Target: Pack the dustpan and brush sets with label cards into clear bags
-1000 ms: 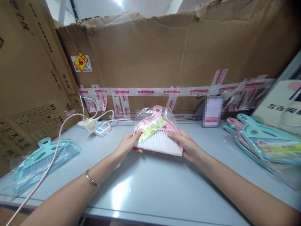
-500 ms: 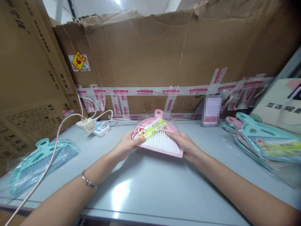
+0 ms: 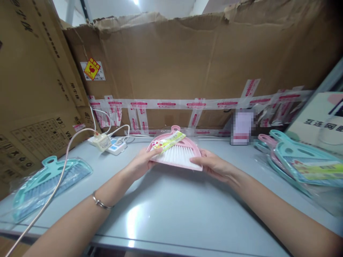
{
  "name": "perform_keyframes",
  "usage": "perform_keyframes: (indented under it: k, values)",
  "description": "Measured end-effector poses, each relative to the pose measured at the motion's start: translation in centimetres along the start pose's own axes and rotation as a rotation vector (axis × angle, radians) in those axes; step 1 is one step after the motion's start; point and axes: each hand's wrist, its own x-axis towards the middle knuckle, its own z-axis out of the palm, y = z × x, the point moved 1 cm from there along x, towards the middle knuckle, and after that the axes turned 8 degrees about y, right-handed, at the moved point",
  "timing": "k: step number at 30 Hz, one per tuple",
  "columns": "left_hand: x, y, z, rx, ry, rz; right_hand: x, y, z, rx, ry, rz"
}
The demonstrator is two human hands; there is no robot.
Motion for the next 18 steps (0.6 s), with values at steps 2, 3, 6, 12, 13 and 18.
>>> perform_keyframes:
  k: [2,3,6,12,13,18]
  values:
    - [-0.1,0.5,-0.2,-0.003,-0.054,-0.029,0.5,0.2,-0.2,-0.006,0.121,0.008]
    - [-0.1,0.7,-0.3,-0.001,-0.071,-0.043,0.8,0.4,-0.4,-0.004,0.172,0.003]
    - [0.0,1.0,-0.7,0.025,-0.085,-0.086,1.3,0.7,-0.8,-0.006,0.281,-0.029]
    - [0.5,0.4,-0.9,0.061,0.002,-0.093,0.9,0.3,-0.6,0.009,0.290,-0.070]
    - [0.6,0.3,-0.9,0.067,0.021,-0.097,0.7,0.1,-0.5,0.020,0.242,-0.069]
    - [0.6,0.6,-1.0,0.087,0.008,-0.088,0.5,0.0,-0.1,0.084,0.154,-0.033]
